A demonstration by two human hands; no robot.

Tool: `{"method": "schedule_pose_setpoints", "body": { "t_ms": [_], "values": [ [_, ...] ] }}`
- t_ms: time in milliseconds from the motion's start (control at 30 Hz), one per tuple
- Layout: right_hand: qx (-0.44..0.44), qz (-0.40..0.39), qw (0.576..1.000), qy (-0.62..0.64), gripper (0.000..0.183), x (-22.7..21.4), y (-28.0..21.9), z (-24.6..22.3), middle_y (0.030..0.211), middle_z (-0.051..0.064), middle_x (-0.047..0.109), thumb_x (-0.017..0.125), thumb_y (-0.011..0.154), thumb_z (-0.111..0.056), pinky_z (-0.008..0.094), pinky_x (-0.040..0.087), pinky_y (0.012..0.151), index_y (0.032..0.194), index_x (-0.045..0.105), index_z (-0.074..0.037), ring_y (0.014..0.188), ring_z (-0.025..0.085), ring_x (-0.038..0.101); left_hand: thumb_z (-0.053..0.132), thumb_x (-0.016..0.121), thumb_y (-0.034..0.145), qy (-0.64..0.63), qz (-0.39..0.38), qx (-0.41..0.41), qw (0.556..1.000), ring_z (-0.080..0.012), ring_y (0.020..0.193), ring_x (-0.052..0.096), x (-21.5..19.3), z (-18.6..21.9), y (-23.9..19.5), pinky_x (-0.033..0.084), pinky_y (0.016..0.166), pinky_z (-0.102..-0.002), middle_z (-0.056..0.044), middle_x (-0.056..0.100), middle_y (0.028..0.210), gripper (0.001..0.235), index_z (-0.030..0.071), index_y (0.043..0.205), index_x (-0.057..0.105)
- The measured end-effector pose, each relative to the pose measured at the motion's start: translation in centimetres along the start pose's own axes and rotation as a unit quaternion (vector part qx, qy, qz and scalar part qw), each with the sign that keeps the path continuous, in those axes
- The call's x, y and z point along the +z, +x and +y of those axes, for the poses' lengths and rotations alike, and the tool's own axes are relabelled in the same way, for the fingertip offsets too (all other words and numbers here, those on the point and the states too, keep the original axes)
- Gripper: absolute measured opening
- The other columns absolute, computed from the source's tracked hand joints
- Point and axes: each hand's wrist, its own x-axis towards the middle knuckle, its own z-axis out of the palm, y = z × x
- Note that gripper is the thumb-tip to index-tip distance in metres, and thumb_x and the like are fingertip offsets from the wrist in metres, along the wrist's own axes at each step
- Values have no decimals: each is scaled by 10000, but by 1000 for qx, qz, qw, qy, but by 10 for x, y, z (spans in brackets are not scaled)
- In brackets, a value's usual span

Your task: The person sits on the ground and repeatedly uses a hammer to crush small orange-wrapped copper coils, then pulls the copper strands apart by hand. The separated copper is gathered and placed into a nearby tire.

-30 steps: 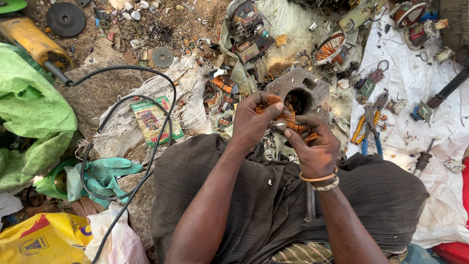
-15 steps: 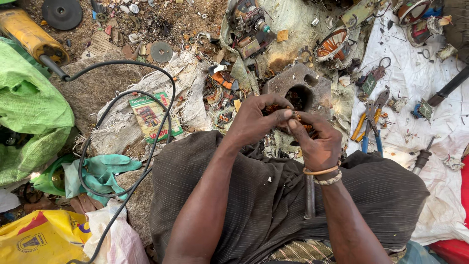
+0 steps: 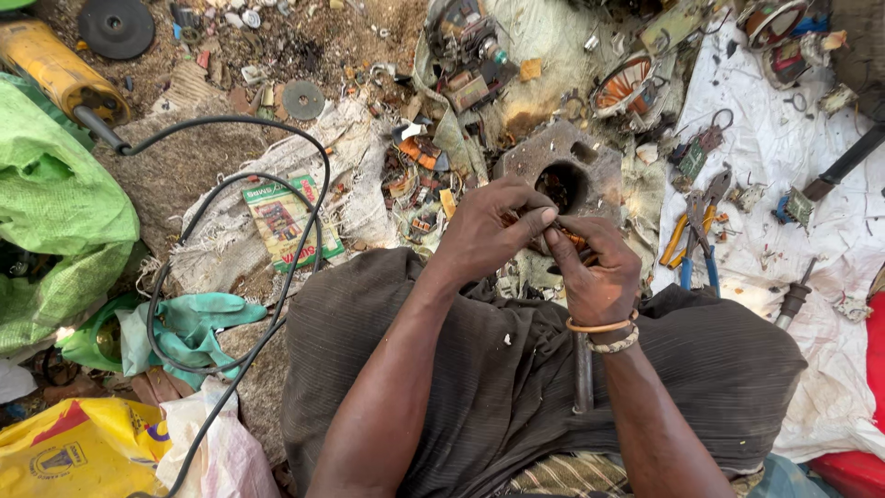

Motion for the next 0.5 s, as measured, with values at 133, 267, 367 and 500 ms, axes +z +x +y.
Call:
{"method": "schedule_pose_setpoints", "body": {
  "t_ms": [133, 267, 367, 500],
  "values": [
    [-6, 44, 996, 82, 219, 4, 0, 0, 1090, 89, 741, 768, 978, -193, 266, 618, 761, 1158, 745, -70, 924, 128, 718, 261, 721, 949, 21, 19, -36, 999, -212, 955, 744, -3, 7, 0, 584, 862, -373, -57, 750, 1009, 211, 76, 1049, 740],
    [79, 74, 990, 91, 231, 6, 2, 2, 1029, 101, 768, 781, 953, -170, 278, 560, 644, 1159, 757, -70, 794, 135, 685, 145, 654, 892, -7, -6, 35, 999, -208, 1001, 738, -5, 3, -2, 578, 897, -370, -63, 755, 1045, 245, 58, 1116, 703],
    [30, 39, 997, 56, 225, 3, 6, 2, 1058, 98, 767, 775, 970, -160, 270, 584, 679, 1168, 757, -57, 840, 127, 703, 154, 672, 884, 37, 16, 80, 996, -237, 1010, 696, -4, 0, 0, 598, 857, -379, -108, 705, 1102, 259, 57, 1120, 721],
    [23, 24, 996, 80, 222, 2, 1, 0, 1063, 74, 763, 761, 984, -161, 242, 593, 677, 1179, 749, -56, 818, 101, 704, 291, 707, 962, 44, 21, 25, 998, -201, 939, 724, 5, -5, -4, 607, 809, -366, -74, 747, 1005, 233, 79, 1051, 738]
  ]
}}
